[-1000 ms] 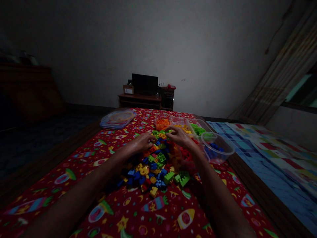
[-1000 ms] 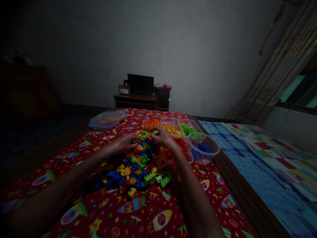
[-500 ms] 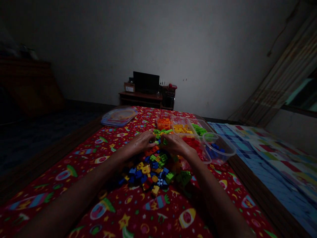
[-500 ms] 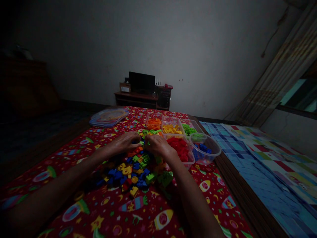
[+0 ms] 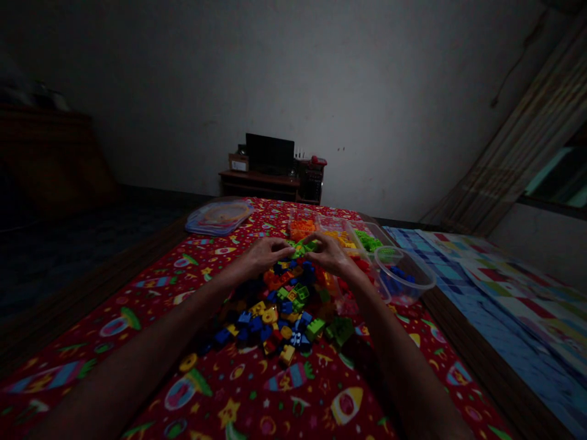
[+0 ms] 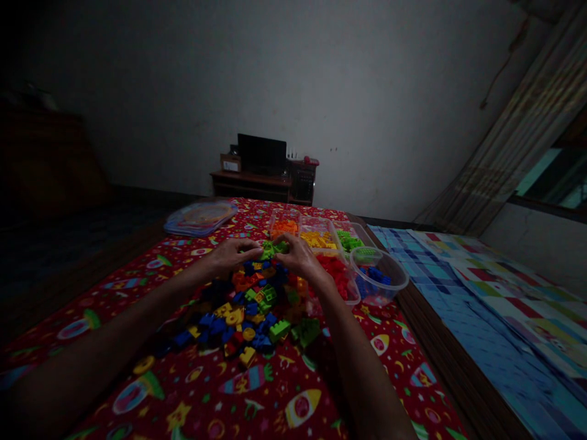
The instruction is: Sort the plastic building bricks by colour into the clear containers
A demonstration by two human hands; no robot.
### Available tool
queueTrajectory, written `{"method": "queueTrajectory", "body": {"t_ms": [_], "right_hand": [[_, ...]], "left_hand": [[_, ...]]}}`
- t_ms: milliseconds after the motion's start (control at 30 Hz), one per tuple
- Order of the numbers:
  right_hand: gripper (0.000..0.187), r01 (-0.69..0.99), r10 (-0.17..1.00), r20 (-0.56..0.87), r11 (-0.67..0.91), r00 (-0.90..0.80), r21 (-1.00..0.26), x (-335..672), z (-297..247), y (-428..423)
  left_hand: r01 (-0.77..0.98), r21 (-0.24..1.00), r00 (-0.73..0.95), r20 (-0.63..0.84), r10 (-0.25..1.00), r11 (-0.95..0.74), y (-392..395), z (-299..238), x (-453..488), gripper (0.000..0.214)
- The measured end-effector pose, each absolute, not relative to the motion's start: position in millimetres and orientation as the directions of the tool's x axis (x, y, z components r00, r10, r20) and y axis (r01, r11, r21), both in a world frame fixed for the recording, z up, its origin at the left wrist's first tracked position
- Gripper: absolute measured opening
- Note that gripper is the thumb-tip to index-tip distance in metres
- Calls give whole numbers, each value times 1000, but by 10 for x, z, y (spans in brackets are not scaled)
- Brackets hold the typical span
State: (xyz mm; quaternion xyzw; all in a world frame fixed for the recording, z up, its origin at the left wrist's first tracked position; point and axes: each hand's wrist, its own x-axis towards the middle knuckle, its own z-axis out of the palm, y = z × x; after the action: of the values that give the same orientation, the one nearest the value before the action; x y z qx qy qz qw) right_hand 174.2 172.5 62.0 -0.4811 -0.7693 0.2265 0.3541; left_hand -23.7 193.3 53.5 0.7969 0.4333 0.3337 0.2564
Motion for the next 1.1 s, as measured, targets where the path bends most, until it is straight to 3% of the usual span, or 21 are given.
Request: {"method": "queueTrajectory", "body": {"t_ms": [167,433,533,667,800,933,1100], "right_hand": [[39,525,862,308,494,-403,-693,1631,597,1676],[26,689,808,416,579,-417,-435,1708,664,1614],[25,803,857,418,465,-302,-374,2019,794,1770],[24,956,936,335,188,-106,-224,2595,988,2112],[29,980,971,208,-79,117,-181,3057,1120,2364],[44,970,968,181,-137,174,-202,3233,1243,2441],[38,963,934,326,-58,145,-265,3046,1336,2317]], "left_hand": [[386,816,344,306,888,-430,1888,515,-176,40],[377,846,301,273,914,-377,1814,540,-128,48],[418,814,273,312,910,-404,1856,605,-234,51],[504,735,299,344,890,-453,1889,673,-342,46],[560,673,333,351,875,-483,1870,696,-341,41],[611,599,406,323,855,-517,1829,704,-307,41],[618,484,496,372,785,-619,1774,721,-292,37]]}}
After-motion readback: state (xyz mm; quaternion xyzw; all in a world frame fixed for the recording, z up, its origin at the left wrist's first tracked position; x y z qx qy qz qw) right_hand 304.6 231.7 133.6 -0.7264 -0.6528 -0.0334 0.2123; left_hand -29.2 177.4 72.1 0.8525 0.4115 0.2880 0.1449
